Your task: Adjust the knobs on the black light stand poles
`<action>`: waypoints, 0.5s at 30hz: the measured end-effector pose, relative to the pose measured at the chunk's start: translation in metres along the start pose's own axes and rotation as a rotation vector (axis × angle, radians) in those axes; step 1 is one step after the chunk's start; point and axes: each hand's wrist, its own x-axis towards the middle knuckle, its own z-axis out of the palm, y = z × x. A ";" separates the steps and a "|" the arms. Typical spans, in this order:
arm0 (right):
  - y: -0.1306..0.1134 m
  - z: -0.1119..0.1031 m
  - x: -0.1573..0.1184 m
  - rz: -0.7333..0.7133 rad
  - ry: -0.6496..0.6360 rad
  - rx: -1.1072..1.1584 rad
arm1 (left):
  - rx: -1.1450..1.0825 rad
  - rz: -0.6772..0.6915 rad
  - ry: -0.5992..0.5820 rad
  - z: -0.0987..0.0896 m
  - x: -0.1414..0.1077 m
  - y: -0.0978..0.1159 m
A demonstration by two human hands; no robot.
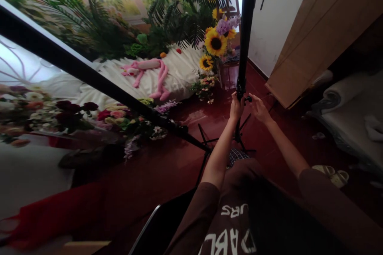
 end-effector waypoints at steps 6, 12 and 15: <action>0.005 0.006 0.015 0.049 0.045 0.045 | 0.026 0.027 0.004 0.002 0.000 -0.005; 0.001 0.005 0.041 0.406 0.014 0.390 | 0.010 0.032 -0.008 0.002 0.001 -0.007; -0.005 0.007 0.055 0.631 0.071 0.579 | 0.001 0.038 -0.006 0.002 0.002 -0.008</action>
